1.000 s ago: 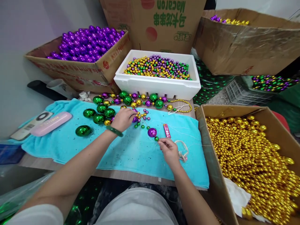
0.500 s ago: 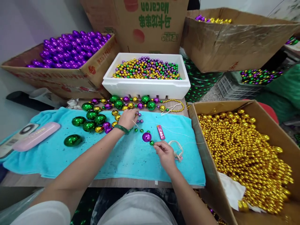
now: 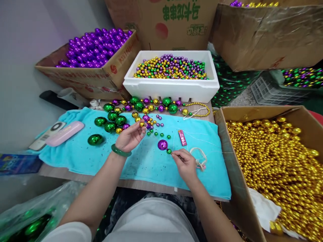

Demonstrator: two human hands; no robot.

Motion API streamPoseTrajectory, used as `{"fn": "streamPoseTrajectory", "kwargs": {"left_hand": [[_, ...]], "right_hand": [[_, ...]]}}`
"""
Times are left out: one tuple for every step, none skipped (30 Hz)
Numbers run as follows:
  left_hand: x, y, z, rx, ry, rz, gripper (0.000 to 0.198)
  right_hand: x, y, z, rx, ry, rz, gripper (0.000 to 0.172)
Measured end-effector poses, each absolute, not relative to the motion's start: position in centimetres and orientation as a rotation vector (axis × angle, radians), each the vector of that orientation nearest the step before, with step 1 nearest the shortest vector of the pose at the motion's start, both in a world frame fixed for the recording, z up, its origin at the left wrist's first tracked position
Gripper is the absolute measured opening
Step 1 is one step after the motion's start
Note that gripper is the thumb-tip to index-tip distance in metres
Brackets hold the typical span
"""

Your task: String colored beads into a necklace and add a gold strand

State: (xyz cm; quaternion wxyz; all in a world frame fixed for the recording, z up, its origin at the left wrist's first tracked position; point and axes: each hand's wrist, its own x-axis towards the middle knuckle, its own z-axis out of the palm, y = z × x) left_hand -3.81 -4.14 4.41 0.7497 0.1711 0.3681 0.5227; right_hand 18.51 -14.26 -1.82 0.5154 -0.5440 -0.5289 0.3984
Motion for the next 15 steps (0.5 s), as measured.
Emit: {"fn": "streamPoseTrajectory", "kwargs": {"left_hand": [[-3.9, -4.3, 4.4, 0.366, 0.804, 1.148, 0.018], [-4.0, -4.5, 4.5, 0.363, 0.806, 1.152, 0.017], [-4.0, -4.6, 4.5, 0.366, 0.811, 1.153, 0.017], [-4.1, -4.7, 4.5, 0.376, 0.815, 1.152, 0.016], [-4.1, -4.8, 4.6, 0.391, 0.819, 1.151, 0.016], [-4.2, -4.9, 4.6, 0.408, 0.821, 1.149, 0.016], [-4.3, -5.0, 4.6, 0.423, 0.821, 1.146, 0.016], [-4.3, -5.0, 4.5, 0.435, 0.821, 1.143, 0.016], [-4.4, -5.1, 4.5, 0.442, 0.819, 1.139, 0.016], [-4.5, -5.2, 4.5, 0.445, 0.818, 1.138, 0.017], [-4.6, -5.2, 4.4, 0.445, 0.817, 1.139, 0.017], [-4.7, -5.3, 4.4, 0.443, 0.818, 1.142, 0.017], [-4.8, -5.3, 4.4, 0.439, 0.820, 1.148, 0.017], [-4.9, -5.3, 4.3, 0.436, 0.824, 1.154, 0.017], [-5.0, -5.3, 4.3, 0.434, 0.827, 1.158, 0.017]], "right_hand": [[18.4, -14.3, -1.7, -1.308, -1.274, 0.954, 0.008], [18.3, -14.3, -1.7, -1.310, -1.276, 0.953, 0.008], [18.2, -14.2, -1.6, -1.311, -1.279, 0.951, 0.008], [18.1, -14.2, -1.6, -1.312, -1.284, 0.949, 0.008], [18.0, -14.2, -1.6, -1.314, -1.292, 0.945, 0.008], [17.9, -14.2, -1.6, -1.315, -1.301, 0.939, 0.009], [17.8, -14.2, -1.6, -1.317, -1.309, 0.933, 0.009], [17.8, -14.2, -1.7, -1.321, -1.314, 0.930, 0.009], [17.7, -14.2, -1.7, -1.325, -1.316, 0.928, 0.009], [17.7, -14.2, -1.7, -1.329, -1.320, 0.931, 0.010], [17.7, -14.2, -1.7, -1.331, -1.326, 0.935, 0.010], [17.7, -14.2, -1.6, -1.330, -1.333, 0.940, 0.010], [17.7, -14.2, -1.6, -1.329, -1.340, 0.944, 0.011], [17.7, -14.2, -1.6, -1.328, -1.346, 0.946, 0.011], [17.7, -14.2, -1.7, -1.328, -1.348, 0.947, 0.011]]}}
